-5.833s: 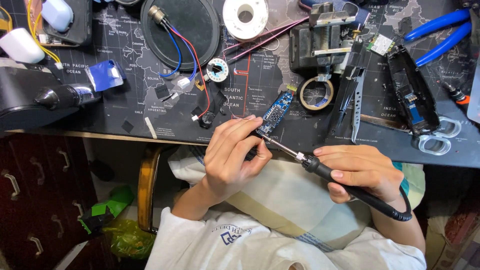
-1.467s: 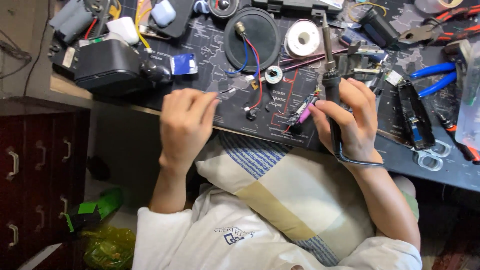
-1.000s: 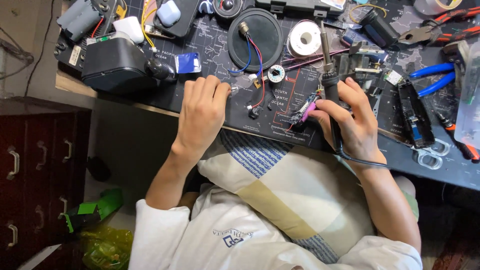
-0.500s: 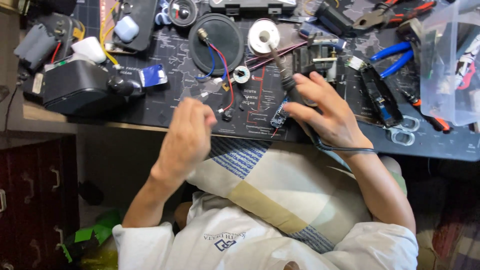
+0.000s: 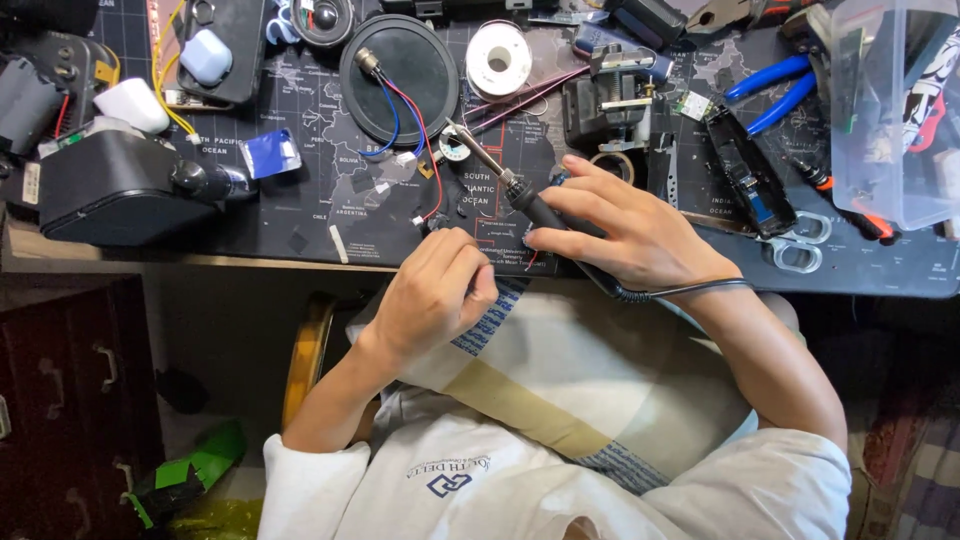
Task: Soldering components and wires onto a small printed circuit board at a repair bench.
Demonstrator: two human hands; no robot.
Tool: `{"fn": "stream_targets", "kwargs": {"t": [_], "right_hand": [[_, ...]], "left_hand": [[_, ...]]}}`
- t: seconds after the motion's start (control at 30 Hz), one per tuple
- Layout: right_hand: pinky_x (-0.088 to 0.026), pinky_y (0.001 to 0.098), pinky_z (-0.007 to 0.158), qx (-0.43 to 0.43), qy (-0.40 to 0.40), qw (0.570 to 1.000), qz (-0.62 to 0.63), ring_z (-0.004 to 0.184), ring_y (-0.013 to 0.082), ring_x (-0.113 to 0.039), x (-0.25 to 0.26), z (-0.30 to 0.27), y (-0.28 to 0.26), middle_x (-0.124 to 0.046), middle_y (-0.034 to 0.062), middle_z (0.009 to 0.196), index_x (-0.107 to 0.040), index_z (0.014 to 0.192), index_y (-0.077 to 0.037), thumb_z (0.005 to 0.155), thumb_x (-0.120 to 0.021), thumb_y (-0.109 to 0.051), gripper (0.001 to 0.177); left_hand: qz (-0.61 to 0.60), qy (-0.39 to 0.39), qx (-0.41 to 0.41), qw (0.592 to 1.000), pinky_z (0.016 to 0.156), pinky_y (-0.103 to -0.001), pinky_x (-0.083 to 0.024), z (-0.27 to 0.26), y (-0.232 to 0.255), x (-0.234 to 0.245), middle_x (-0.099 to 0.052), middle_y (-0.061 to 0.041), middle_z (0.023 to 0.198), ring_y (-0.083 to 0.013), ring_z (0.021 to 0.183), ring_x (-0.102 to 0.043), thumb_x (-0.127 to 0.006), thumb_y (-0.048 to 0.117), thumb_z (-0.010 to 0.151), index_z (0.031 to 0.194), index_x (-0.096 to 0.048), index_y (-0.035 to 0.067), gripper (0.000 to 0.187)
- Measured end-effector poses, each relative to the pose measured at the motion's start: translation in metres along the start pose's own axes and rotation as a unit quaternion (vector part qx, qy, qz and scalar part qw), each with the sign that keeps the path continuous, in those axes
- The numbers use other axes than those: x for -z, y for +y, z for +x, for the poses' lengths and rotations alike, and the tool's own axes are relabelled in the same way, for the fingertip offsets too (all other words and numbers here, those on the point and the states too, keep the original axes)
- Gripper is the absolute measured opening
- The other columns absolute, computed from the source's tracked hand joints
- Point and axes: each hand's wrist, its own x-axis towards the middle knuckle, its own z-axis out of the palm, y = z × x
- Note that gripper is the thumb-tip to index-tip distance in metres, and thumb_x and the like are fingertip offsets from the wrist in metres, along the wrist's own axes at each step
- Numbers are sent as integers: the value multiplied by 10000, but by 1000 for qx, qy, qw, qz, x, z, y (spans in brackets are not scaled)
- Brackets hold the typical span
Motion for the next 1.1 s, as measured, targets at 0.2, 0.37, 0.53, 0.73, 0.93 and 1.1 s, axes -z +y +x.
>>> {"fn": "stream_targets", "kwargs": {"t": [0.2,0.37,0.53,0.73,0.93,1.1], "right_hand": [[-532,648,1165,30,-19,999,-23,1205,455,-733,1,5,4,-716,232,1236,-802,1263,-85,1171,-470,2,355],[-544,621,1155,22,-41,999,12,1149,404,-756,3,2,7,-728,227,1268,-782,1302,-82,1176,-451,-2,363],[-562,623,1132,33,-41,999,13,1074,404,-745,10,-1,5,-713,245,1223,-788,1264,-67,1152,-479,26,342],[-585,630,1105,33,-34,999,14,984,383,-733,11,1,1,-712,252,1177,-798,1227,-65,1127,-490,62,347],[-600,632,1080,22,-15,998,51,945,379,-727,10,-2,1,-707,267,1187,-792,1227,-67,1156,-462,-14,342],[-605,644,1064,23,3,996,88,940,382,-744,5,-11,6,-710,291,1201,-792,1237,-67,1179,-407,-82,389]], "left_hand": [[-15,-7,-3,1000,692,-324,-556,12,3,-3,-595,-83,868,-240,726,-628,-676,88,1059,919,-675,55,143],[-3,-16,25,1000,753,-326,-578,21,11,-1,-640,-119,931,-249,805,-664,-721,30,1025,953,-712,21,73],[-11,-24,41,999,763,-343,-580,22,12,-3,-629,-116,943,-267,822,-662,-717,35,1039,990,-706,15,54],[-77,-25,82,993,774,-352,-587,23,13,2,-637,-106,945,-272,836,-669,-714,21,1047,1005,-705,8,45],[-129,-18,124,984,761,-339,-593,23,11,1,-648,-92,921,-262,829,-672,-732,14,1030,971,-708,15,64],[-148,-12,157,976,757,-324,-596,22,11,0,-659,-76,912,-247,817,-667,-754,30,1017,956,-717,40,72]]}}
